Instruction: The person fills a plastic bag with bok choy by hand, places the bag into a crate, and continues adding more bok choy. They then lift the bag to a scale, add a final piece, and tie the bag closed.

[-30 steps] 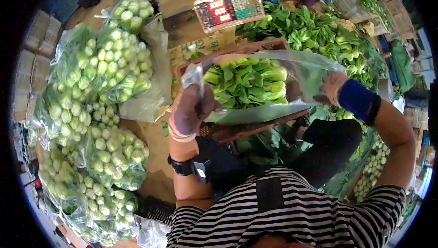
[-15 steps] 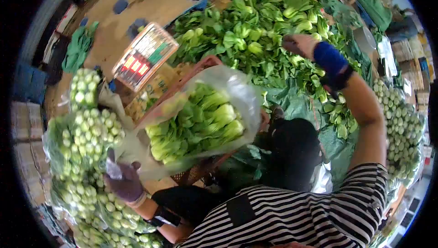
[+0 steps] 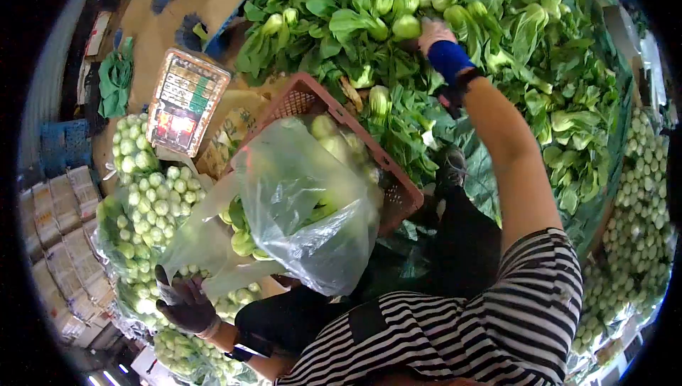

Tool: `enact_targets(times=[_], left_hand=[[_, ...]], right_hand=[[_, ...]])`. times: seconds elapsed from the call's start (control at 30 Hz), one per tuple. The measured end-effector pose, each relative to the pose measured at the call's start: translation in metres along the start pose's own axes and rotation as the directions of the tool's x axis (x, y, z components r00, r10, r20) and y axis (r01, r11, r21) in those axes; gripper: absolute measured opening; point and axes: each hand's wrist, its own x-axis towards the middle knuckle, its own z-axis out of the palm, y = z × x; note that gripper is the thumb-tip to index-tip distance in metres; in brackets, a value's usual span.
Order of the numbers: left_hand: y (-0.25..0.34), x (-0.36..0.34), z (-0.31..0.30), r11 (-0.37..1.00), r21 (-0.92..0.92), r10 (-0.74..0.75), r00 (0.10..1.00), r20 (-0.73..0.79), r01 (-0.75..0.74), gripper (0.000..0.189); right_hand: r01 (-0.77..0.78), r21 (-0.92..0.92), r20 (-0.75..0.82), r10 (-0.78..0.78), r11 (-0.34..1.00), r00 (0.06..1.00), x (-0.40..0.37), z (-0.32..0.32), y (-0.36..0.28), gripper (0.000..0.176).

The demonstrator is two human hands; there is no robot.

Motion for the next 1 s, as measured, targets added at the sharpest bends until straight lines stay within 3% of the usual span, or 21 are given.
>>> enact_targets(times=[0.07,0.13,0.2,0.23,0.27,0.3,0.33,0.37,0.43,0.47,0.5,0.53,0.57,0.6,0.67,0.73,0.77,0.83,0.9,0.93,1.0], left_hand=[[-0.003,0.008,0.006,0.998,-0.061,-0.011,0.989,0.149,0.021,0.061],[-0.004,0.011,0.011,1.0,0.006,-0.017,0.996,0.087,0.016,0.061],[-0.007,0.018,0.013,1.0,-0.03,0.002,0.934,0.357,0.009,0.062],[-0.005,0.006,0.019,0.992,0.127,0.016,0.999,-0.029,-0.013,0.064],[-0.005,0.004,0.024,0.992,0.127,0.016,0.999,-0.029,-0.012,0.064],[-0.006,0.003,0.029,0.991,0.132,0.017,0.991,-0.135,0.001,0.064],[-0.005,0.004,0.031,0.991,0.135,0.02,0.971,-0.239,0.013,0.064],[-0.007,0.004,0.027,0.991,0.132,0.027,0.971,-0.239,0.005,0.064],[-0.01,0.006,0.013,0.995,0.093,0.028,1.0,-0.005,-0.028,0.063],[-0.011,0.007,0.009,0.996,0.081,0.034,0.997,0.074,-0.04,0.063],[-0.012,0.008,0.009,1.0,0.012,0.006,0.991,0.134,-0.008,0.062],[-0.011,0.007,0.009,0.998,-0.053,-0.019,0.981,0.195,0.03,0.061],[-0.009,0.003,0.009,1.0,-0.002,-0.031,0.997,0.064,0.031,0.061],[-0.009,0.0,0.025,1.0,0.005,-0.021,0.999,-0.05,0.021,0.064],[-0.015,0.007,0.017,1.0,-0.007,-0.004,0.989,0.147,0.005,0.066],[-0.013,0.006,0.028,0.997,0.069,-0.026,0.999,-0.02,0.027,0.067],[-0.015,0.006,0.045,0.989,0.145,-0.007,0.973,-0.231,0.042,0.066],[-0.015,0.003,0.017,0.929,0.368,0.039,0.978,-0.206,0.04,0.064],[-0.011,0.0,-0.014,0.981,0.191,-0.04,0.993,0.115,0.017,0.066],[-0.011,-0.001,0.0,0.986,-0.152,-0.039,0.977,0.209,0.072,0.069],[-0.01,-0.015,0.017,0.998,0.024,-0.047,0.976,-0.211,0.053,0.064]], right_hand=[[0.426,-0.031,-0.563,-0.368,0.904,0.74,-0.032,-0.004,0.03,0.065],[0.532,0.103,-0.475,-0.428,0.841,0.769,-0.072,-0.028,0.043,0.073],[0.545,0.273,-0.381,-0.432,0.792,0.818,-0.124,-0.04,0.039,0.082],[0.482,0.73,-0.303,-0.403,0.484,0.864,-0.145,-0.031,0.036,0.066],[0.25,0.967,-0.211,-0.418,0.04,0.884,-0.156,-0.025,0.036,0.051],[-0.275,0.953,0.178,-0.498,-0.128,0.849,-0.16,-0.021,0.046,0.043],[-0.726,0.651,0.475,-0.627,-0.222,0.618,-0.162,-0.02,0.055,0.035],[-0.438,0.895,0.326,-0.547,-0.084,0.771,-0.186,-0.022,0.044,0.035],[-0.342,0.939,0.269,-0.566,-0.025,0.779,-0.191,0.005,0.013,0.038],[-0.58,0.808,0.388,-0.643,-0.107,0.66,-0.167,0.052,0.0,0.04],[-0.597,0.799,0.536,-0.53,0.068,0.657,-0.143,0.096,-0.008,0.038],[-0.402,0.803,0.574,-0.386,0.441,0.722,-0.127,0.116,-0.027,0.04],[-0.232,0.598,0.596,-0.232,0.767,0.769,-0.112,0.135,-0.045,0.044],[0.158,0.094,0.43,-0.184,0.983,0.884,-0.106,0.142,-0.068,0.047],[0.165,0.028,0.263,-0.167,0.986,0.95,-0.109,0.213,-0.082,0.046],[0.18,-0.029,0.087,-0.177,0.983,0.98,-0.113,0.234,-0.087,0.045],[0.067,0.287,0.146,-0.113,0.956,0.983,-0.116,0.207,-0.078,0.036],[-0.021,0.688,0.219,-0.18,0.725,0.959,-0.114,0.2,-0.052,0.031],[-0.008,0.948,0.143,-0.406,0.317,0.903,-0.125,0.176,-0.032,0.047],[-0.054,0.979,0.127,-0.373,0.199,0.919,-0.124,0.173,-0.017,0.052],[-0.121,0.985,0.155,-0.308,0.125,0.939,-0.125,0.129,0.021,0.045]])
